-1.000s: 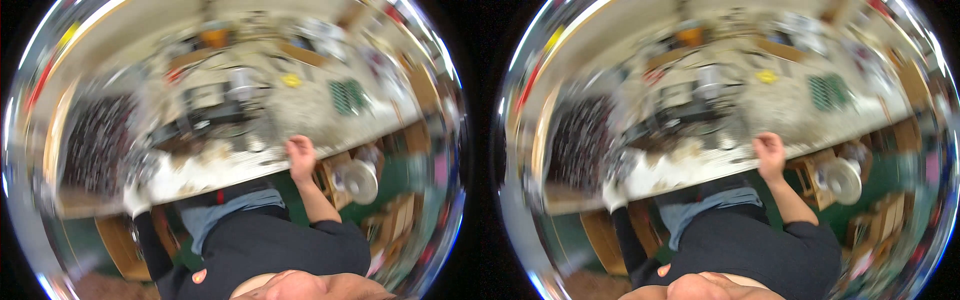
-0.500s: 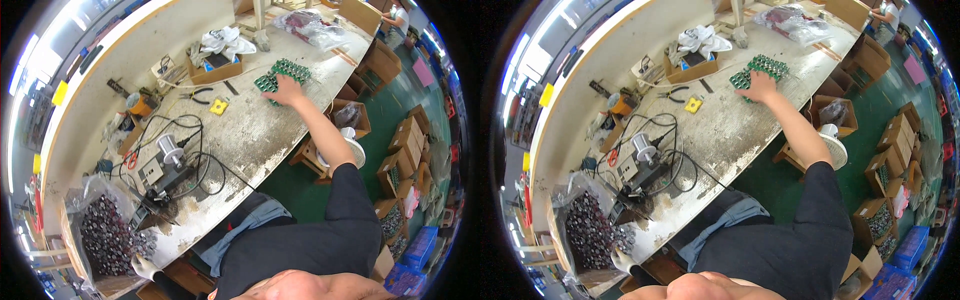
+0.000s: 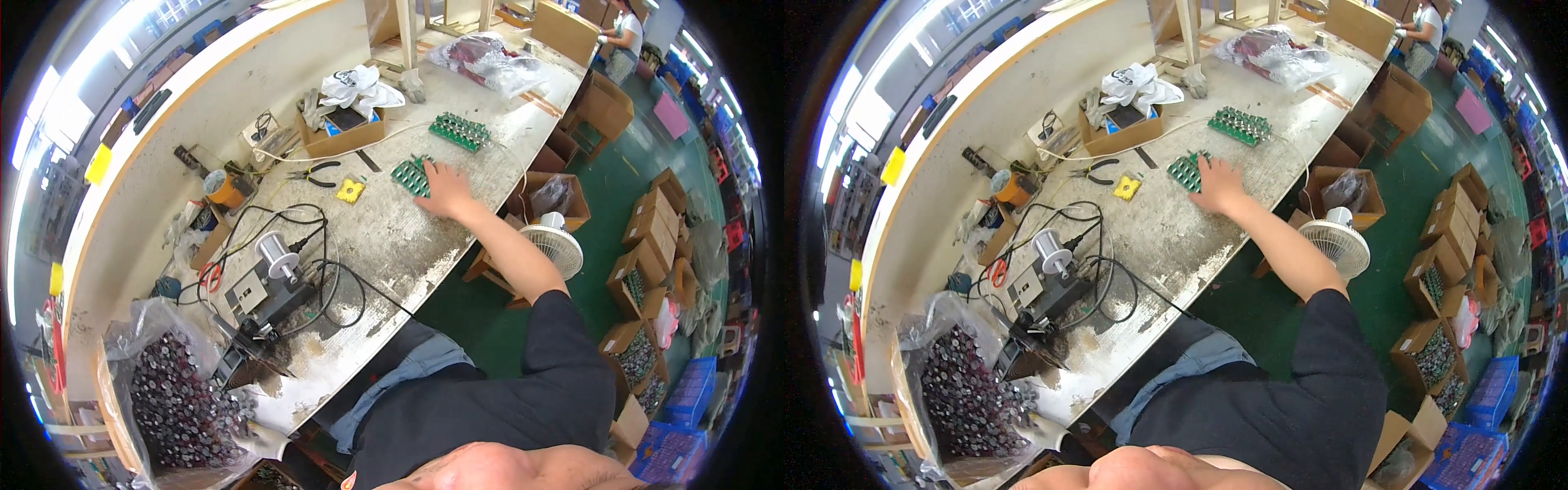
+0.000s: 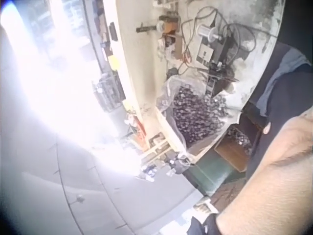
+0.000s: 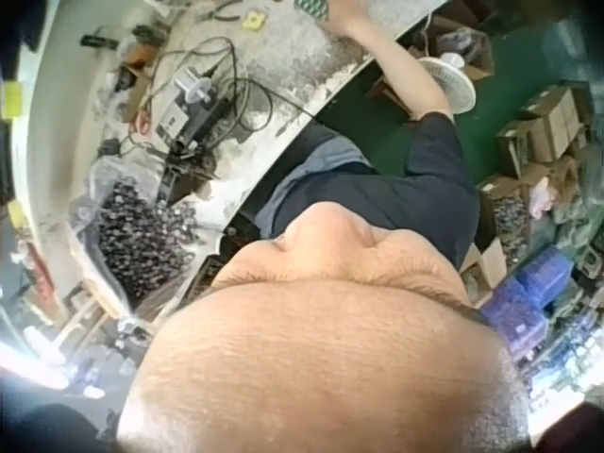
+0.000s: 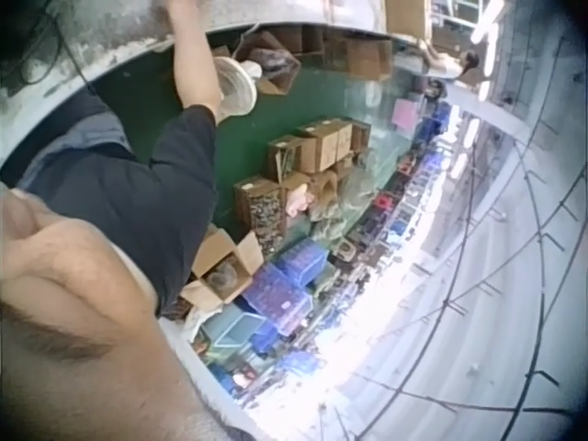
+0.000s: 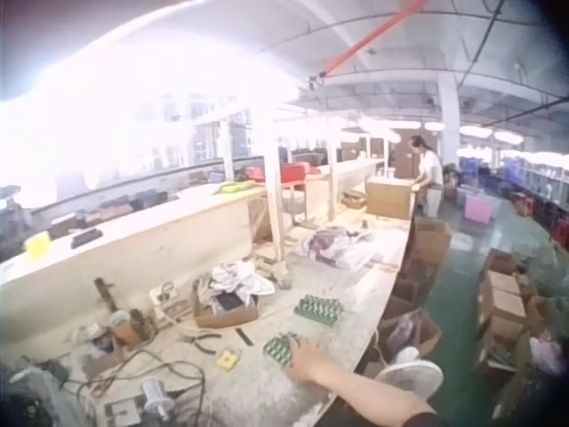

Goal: The person solders electronic components onto a green printed circuit board using a soldering iron and solder wire.

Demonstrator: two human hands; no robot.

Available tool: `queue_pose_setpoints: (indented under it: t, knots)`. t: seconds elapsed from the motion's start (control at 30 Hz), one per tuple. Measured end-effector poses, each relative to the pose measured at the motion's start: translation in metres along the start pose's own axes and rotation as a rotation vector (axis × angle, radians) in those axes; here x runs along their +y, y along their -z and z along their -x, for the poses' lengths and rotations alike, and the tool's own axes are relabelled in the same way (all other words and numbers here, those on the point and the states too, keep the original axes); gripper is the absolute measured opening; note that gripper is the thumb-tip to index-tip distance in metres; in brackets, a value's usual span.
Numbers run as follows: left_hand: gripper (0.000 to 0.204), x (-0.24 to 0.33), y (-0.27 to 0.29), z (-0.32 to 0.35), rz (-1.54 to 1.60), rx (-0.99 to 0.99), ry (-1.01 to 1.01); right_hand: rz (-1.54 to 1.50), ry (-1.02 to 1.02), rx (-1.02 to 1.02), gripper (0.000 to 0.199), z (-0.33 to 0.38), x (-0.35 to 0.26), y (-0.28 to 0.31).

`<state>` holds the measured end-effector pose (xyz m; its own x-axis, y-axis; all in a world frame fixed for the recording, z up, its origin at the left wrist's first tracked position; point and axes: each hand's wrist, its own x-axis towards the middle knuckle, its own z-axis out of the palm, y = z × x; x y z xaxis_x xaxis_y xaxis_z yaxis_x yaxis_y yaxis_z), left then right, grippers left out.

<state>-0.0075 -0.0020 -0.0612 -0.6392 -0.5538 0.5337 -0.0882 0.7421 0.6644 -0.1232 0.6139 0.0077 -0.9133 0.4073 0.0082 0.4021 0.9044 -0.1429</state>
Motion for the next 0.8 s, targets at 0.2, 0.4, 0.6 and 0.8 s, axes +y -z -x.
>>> queue_pose_setpoints:
  t: [0.2,0.4,0.6,0.8]
  knots:
    - [0.018,-0.016,0.0,0.001,0.211,0.052,-0.14,-0.066,0.233,0.046,0.087,0.077,-0.055,-0.008]
    - [0.026,-0.002,-0.001,0.004,0.225,0.023,0.107,-0.047,0.245,0.118,0.081,0.104,-0.086,-0.01]
    - [0.018,-0.011,0.005,0.007,0.37,-0.055,0.108,-0.22,0.093,0.252,0.042,0.083,-0.074,-0.02]
    - [0.018,-0.014,0.022,0.007,0.543,-0.289,0.243,-0.267,0.116,0.229,0.044,0.073,-0.071,-0.038]
